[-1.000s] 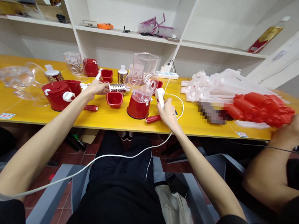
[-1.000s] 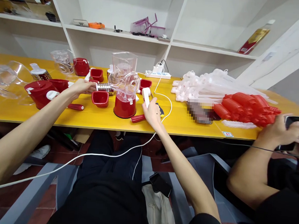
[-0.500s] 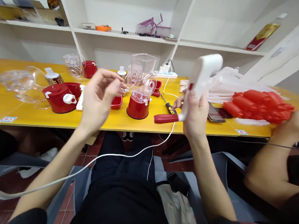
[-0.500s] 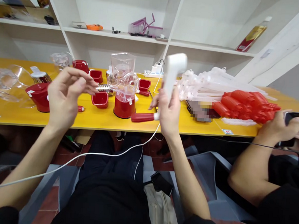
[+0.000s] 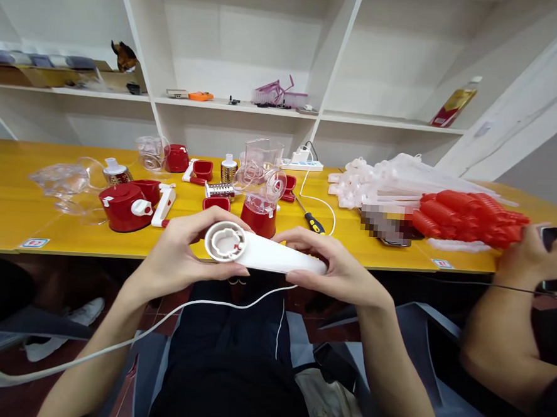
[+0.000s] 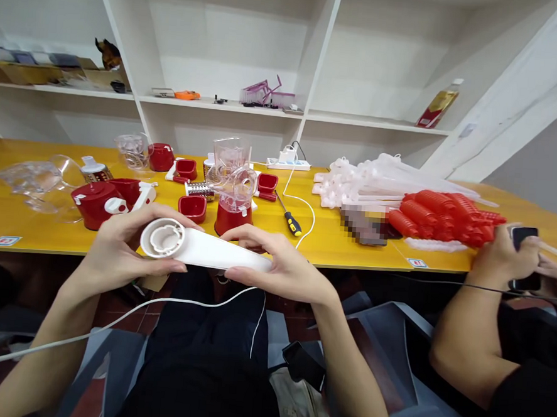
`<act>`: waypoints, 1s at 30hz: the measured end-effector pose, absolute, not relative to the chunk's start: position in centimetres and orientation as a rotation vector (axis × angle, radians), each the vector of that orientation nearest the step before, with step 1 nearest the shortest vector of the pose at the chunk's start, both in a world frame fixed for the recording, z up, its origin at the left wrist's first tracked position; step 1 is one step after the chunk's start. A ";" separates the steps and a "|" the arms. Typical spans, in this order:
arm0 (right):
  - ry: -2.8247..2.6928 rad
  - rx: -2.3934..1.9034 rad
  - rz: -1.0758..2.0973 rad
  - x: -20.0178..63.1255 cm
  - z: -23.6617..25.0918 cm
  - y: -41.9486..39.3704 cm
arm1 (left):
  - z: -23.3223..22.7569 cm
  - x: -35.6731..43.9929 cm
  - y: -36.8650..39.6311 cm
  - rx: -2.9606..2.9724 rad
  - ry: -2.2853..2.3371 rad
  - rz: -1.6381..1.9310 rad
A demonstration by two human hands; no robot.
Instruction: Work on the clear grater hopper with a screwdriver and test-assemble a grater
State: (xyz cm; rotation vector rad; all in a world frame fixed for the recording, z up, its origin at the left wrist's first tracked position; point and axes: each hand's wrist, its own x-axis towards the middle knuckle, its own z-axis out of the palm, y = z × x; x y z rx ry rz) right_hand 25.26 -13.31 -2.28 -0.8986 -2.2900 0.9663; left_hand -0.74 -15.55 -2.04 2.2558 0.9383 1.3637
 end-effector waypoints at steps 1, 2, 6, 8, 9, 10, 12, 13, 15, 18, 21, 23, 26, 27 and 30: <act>-2.323 -0.843 1.037 25.6 -2.4 -12.9 | -2.1 -0.9 -15.4 2.216 0.925 1.397; -2.350 -0.789 1.105 25.9 -2.6 -12.6 | -2.1 -1.1 -15.3 2.179 0.915 1.424; -2.422 -0.646 1.254 25.9 -3.4 -11.4 | -2.1 -1.5 -14.9 2.135 0.900 1.431; -2.449 -0.625 1.274 25.4 -3.7 -11.2 | -2.0 -1.6 -14.8 2.139 0.885 1.403; -2.452 -0.637 1.270 25.1 -3.7 -11.2 | -2.0 -1.6 -14.8 2.132 0.881 1.395; -2.445 -0.665 1.252 24.9 -3.7 -11.3 | -2.0 -1.6 -14.8 2.123 0.887 1.402; -2.411 -0.750 1.185 24.5 -3.6 -11.5 | -2.2 -1.5 -14.7 2.125 0.928 1.446; -2.388 -0.792 1.143 24.5 -3.6 -11.7 | -2.3 -1.5 -14.7 2.142 0.959 1.468; -2.334 -0.862 1.060 24.4 -3.5 -11.9 | -2.6 -1.3 -14.7 2.193 1.035 1.527; -2.263 -0.942 0.961 24.4 -3.3 -12.4 | -2.8 -1.0 -14.6 2.277 1.120 1.658; -2.231 -1.013 0.886 24.1 -3.2 -12.9 | -2.7 -0.7 -14.5 2.502 1.138 1.658; -2.223 -1.051 0.845 23.9 -3.1 -13.2 | -2.7 -0.4 -14.4 2.661 1.165 1.601; -2.221 -1.092 0.785 23.6 -3.0 -13.4 | -2.9 0.0 -14.2 2.758 1.264 1.624; -2.220 -1.107 0.762 23.5 -3.0 -13.4 | -3.0 0.1 -14.1 2.767 1.306 1.629; -2.211 -1.165 0.678 23.2 -3.3 -13.3 | -3.6 0.6 -13.7 2.786 1.423 1.612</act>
